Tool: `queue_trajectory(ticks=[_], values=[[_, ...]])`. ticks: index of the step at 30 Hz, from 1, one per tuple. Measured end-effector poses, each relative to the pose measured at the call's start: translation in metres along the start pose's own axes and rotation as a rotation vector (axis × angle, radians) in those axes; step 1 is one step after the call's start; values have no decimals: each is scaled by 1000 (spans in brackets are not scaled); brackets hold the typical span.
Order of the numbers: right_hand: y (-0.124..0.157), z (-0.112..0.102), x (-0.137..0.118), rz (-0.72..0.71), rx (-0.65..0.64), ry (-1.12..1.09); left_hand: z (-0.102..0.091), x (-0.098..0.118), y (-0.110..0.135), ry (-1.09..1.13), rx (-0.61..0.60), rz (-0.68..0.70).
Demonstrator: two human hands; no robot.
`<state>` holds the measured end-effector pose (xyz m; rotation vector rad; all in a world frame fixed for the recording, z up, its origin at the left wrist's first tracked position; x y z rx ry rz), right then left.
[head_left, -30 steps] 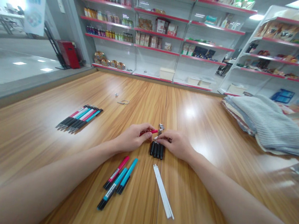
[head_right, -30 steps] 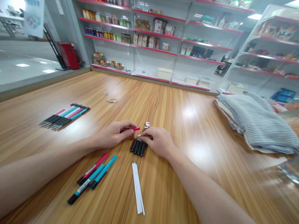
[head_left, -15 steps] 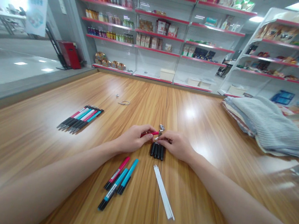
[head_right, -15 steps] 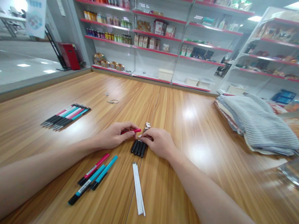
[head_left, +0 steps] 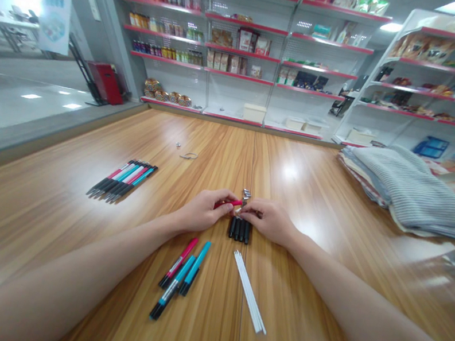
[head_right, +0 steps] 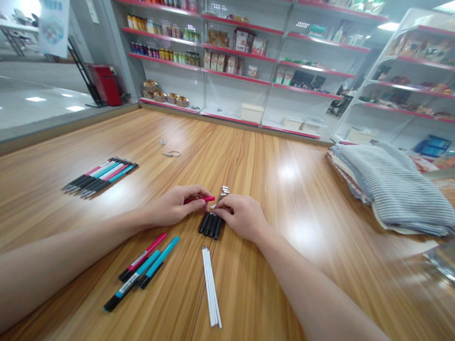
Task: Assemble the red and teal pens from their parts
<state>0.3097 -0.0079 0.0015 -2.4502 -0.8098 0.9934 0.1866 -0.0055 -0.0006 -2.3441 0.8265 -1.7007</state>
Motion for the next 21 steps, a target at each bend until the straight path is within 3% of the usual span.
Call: queue_trajectory(ticks=[21], values=[[1,1,-2,-42,-4,8,1,4,1,-66,-33,27]])
Point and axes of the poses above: each hand's wrist, its own y-axis away from the middle knuckle, its own z-axis out of the palm, x = y × z, the point moved 9 cm from there along -y, towards the middle knuckle, and after that the axes turned 13 degrees about x, right-handed, at the moved point
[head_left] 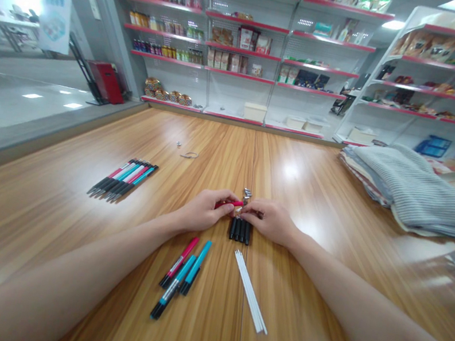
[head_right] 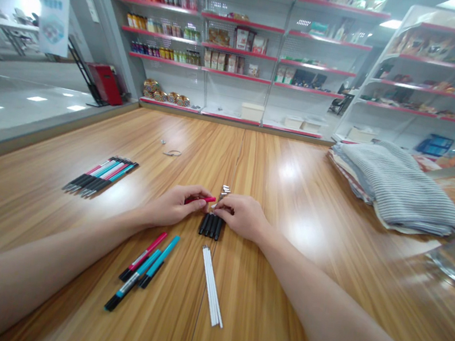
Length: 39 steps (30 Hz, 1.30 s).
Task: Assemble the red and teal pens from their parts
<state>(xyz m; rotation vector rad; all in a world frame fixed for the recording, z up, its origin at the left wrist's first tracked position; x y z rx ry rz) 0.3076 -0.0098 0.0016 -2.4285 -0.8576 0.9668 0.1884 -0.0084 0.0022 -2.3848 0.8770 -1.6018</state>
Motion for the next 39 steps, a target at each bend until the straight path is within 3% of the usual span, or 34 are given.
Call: queue_trajectory(ticks=[12,22,28,39], values=[[0,0,-2,-26,6,9,1,0,1,-63,-19,16],[-2,-22,-18,-101,255,-46,-3,5,0,-224,56,96],[-1,-21,-32,-154,247,-73,-5,13,-1,-214,92,183],[3,-20,-42,-253,244,-87,-4,11,-1,-205,81,189]])
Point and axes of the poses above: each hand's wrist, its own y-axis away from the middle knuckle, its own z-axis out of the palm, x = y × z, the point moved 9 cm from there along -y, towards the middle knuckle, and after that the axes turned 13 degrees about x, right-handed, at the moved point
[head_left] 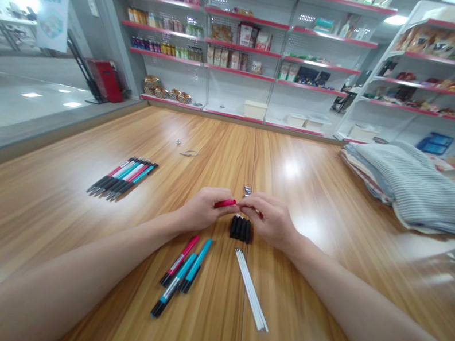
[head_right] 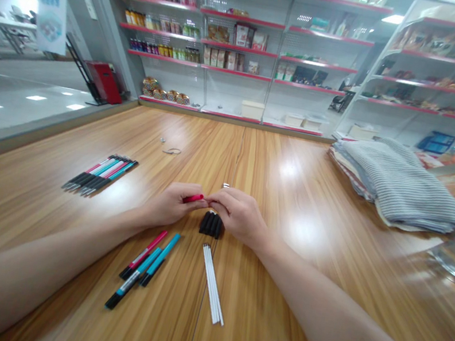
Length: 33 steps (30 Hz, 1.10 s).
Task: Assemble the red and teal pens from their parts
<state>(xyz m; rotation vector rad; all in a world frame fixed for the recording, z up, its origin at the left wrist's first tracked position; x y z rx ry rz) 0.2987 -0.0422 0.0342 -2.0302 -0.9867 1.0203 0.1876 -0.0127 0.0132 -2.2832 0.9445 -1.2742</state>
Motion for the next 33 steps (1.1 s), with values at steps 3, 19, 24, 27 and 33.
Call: queue_trajectory(ticks=[3,19,24,27,33], values=[[0,1,-3,-39,-11,13,2,-4,1,-21,-12,-23],[-1,-19,-2,56,183,63,4,5,1,-68,-68,0],[-2,-17,-6,28,165,14,6,10,2,-84,-79,60],[-2,-15,-6,16,150,-22,6,9,2,-89,-79,65],[-1,-12,-4,4,126,-25,6,9,2,-92,-88,55]])
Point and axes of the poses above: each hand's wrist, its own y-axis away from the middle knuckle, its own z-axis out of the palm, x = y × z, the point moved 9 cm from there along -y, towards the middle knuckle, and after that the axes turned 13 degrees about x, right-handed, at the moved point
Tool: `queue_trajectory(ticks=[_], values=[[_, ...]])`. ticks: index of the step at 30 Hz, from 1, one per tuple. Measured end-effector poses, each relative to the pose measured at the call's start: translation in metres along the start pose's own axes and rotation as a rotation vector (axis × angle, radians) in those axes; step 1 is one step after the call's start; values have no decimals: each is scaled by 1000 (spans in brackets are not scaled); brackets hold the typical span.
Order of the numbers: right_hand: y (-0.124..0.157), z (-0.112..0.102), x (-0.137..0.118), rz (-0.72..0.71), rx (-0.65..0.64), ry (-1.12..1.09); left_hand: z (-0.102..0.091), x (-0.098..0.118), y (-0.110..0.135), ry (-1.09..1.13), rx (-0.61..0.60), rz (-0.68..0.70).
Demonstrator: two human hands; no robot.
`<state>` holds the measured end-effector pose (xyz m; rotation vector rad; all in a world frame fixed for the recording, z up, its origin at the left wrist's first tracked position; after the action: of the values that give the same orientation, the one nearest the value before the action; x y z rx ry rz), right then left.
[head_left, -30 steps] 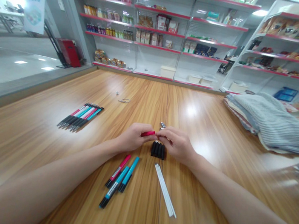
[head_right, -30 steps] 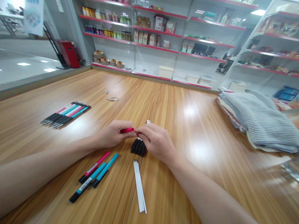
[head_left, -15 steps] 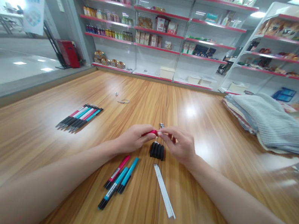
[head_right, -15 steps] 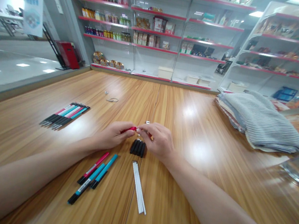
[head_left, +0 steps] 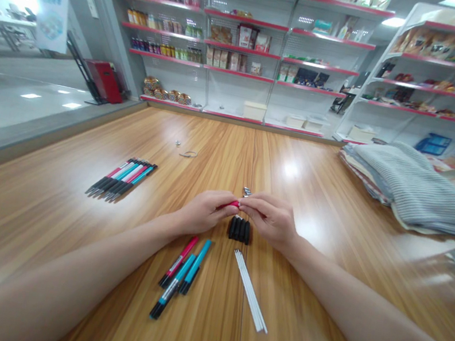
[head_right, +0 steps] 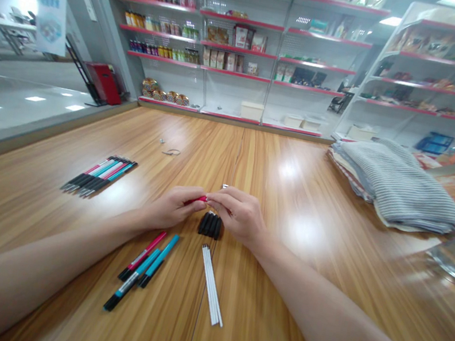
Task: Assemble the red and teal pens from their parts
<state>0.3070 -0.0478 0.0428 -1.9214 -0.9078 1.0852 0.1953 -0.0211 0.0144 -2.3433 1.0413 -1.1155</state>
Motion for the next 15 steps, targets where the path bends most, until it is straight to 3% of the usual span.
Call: queue_trajectory(ticks=[10,12,15], values=[[-4,-9,8,92,26,142,-3,-1,0,1,10,-30],[-9,-10,13,177,-51,155,-5,-2,0,-7,27,-40],[-9,2,22,395,-361,118,-6,-2,0,0,37,-50]])
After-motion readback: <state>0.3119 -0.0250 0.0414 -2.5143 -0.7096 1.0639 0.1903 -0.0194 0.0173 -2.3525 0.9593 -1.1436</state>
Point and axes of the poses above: each hand's wrist, its own y-axis away from the middle knuckle, its own z-axis out of the palm, x = y × z, the point moved 9 cm from there along -y, towards the middle knuckle, and after that the axes turned 13 degrees about x, right-handed, at the moved point
